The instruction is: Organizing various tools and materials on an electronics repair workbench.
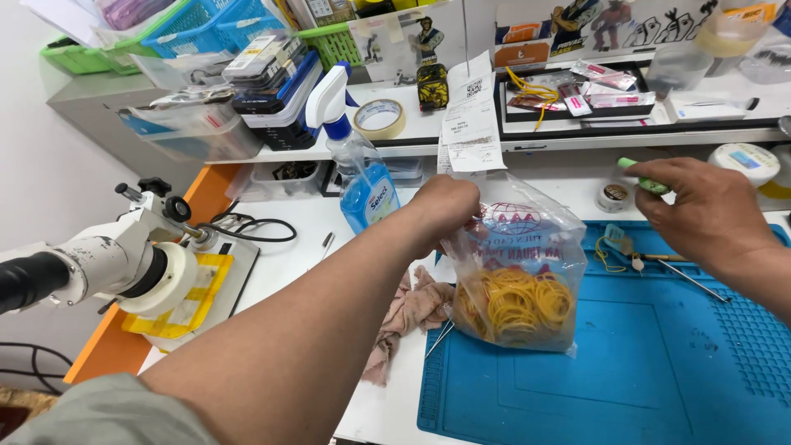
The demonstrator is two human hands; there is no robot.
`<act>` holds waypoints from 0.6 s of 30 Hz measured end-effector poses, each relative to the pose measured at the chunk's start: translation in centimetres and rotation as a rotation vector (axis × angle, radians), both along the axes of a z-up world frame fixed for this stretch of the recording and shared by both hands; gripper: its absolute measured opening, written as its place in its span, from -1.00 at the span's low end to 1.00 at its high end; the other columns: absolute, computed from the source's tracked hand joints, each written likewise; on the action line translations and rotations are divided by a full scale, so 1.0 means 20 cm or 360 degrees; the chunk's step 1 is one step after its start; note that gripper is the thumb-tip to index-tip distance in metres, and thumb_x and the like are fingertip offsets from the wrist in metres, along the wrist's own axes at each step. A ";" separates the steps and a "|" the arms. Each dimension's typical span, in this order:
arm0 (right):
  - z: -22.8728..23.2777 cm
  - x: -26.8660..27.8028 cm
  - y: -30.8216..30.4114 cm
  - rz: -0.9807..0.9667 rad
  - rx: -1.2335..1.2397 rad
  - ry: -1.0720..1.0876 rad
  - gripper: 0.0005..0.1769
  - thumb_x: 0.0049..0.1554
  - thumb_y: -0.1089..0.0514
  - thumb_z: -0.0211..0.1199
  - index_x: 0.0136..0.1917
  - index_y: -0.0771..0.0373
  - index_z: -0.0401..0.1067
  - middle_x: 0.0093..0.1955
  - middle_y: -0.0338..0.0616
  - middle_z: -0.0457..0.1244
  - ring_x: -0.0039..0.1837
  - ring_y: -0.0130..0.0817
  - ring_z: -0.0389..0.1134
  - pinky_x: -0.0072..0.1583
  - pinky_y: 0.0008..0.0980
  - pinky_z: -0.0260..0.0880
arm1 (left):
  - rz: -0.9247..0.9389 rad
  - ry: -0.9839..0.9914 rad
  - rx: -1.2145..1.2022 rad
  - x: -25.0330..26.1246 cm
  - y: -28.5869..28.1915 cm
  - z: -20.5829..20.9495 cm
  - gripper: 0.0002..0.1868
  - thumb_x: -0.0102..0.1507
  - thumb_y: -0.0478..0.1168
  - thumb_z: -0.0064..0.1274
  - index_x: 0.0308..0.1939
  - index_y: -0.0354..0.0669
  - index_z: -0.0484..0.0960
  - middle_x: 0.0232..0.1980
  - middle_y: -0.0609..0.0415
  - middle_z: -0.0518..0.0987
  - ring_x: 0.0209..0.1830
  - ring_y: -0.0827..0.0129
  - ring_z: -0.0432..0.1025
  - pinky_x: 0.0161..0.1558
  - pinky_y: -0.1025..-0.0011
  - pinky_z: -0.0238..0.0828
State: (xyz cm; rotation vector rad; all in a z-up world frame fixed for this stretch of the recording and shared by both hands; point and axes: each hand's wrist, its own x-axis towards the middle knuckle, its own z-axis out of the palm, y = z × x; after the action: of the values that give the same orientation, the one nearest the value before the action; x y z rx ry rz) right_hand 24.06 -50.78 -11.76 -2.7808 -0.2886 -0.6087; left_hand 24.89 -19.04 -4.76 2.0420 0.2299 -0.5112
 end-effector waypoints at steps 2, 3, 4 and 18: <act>-0.06 0.08 -0.04 -0.0019 -0.0008 -0.0008 -0.61 0.20 0.07 0.29 0.30 0.01 0.57 0.22 -0.08 0.41 0.08 -0.08 0.47 0.17 -0.16 0.49 | 0.0013 -0.0023 -0.0097 0.01 -0.01 0.00 -0.72 0.23 -0.25 -0.09 -0.21 -0.36 0.69 -0.28 -0.13 0.69 -0.34 0.15 0.59 -0.31 0.11 0.48; -0.09 0.12 -0.06 -0.0056 -0.0022 -0.0028 -0.59 0.20 0.08 0.27 0.32 0.03 0.56 0.26 -0.05 0.40 0.09 -0.01 0.46 0.18 -0.12 0.48 | 0.0008 -0.0060 -0.0199 0.02 -0.02 0.00 -0.75 0.23 -0.25 -0.02 -0.20 -0.35 0.70 -0.28 -0.16 0.71 -0.33 0.20 0.59 -0.32 0.16 0.45; -0.13 0.18 -0.09 -0.0042 -0.0017 -0.0022 -0.59 0.20 0.08 0.27 0.32 0.03 0.56 0.26 -0.05 0.40 0.09 -0.01 0.46 0.18 -0.12 0.48 | 0.0022 -0.0054 -0.0194 0.06 -0.04 -0.03 -0.75 0.23 -0.25 -0.02 -0.20 -0.35 0.70 -0.28 -0.16 0.71 -0.33 0.20 0.59 -0.32 0.16 0.45; -0.01 0.44 0.10 -0.0080 -0.0240 0.0421 -0.61 0.22 -0.07 0.20 0.29 -0.11 0.56 -0.15 0.04 0.46 -0.05 0.02 0.50 0.10 -0.02 0.51 | -0.0013 -0.0192 -0.0466 0.27 -0.15 -0.11 -0.75 0.25 -0.36 -0.07 -0.17 -0.44 0.69 -0.26 -0.22 0.66 -0.42 0.16 0.61 -0.38 0.27 0.55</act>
State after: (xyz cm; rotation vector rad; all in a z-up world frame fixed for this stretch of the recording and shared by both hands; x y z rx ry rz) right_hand 32.83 -48.75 -11.97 -2.9772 -0.2158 -0.2323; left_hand 30.24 -21.98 -7.06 1.7809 0.0691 -0.3993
